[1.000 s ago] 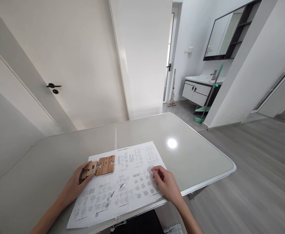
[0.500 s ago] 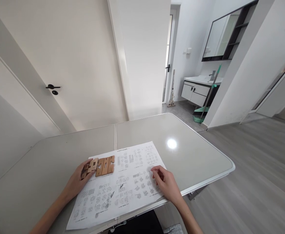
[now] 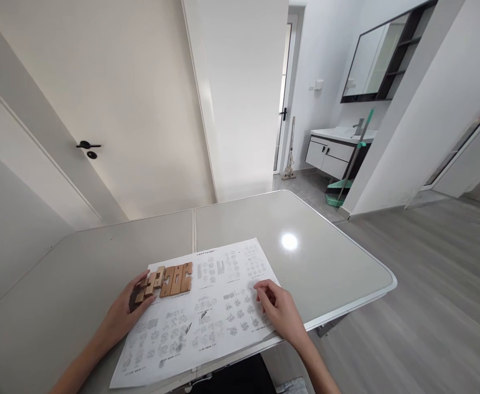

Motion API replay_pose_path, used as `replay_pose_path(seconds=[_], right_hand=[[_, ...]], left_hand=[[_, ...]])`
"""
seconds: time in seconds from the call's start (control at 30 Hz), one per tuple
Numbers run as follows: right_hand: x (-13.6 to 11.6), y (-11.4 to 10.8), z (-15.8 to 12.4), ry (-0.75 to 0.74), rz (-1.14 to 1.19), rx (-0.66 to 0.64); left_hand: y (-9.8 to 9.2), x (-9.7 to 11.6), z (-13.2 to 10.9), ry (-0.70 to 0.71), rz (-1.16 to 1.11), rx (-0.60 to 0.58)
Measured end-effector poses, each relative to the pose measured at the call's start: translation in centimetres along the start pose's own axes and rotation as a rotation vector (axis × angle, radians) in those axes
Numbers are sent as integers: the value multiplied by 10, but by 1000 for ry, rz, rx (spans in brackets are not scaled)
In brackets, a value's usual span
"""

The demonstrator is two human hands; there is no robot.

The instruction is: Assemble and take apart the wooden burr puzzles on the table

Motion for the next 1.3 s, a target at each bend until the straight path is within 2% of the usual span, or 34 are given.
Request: replay_pose_path(seconds=[0.3,1.0,1.3], right_hand=[[-1,0,-1,16,-25,-8],[-3,0,-2,3,-14,3],[1,0,-3,14,-4,5]], left_hand=[[-14,-6,-24,-60,22,4],[-16,-13,-34,-6,2,103],[-12,-16,-35,-22,5,76]])
Point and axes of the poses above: each hand's wrist, its own z-axis towards the middle knuckle, its own y-axis out of the palm, x = y × z, the point moved 6 cm from there along z, towards the middle knuckle, and after that the axes turned 1 degree about y, right-handed, at the moved point
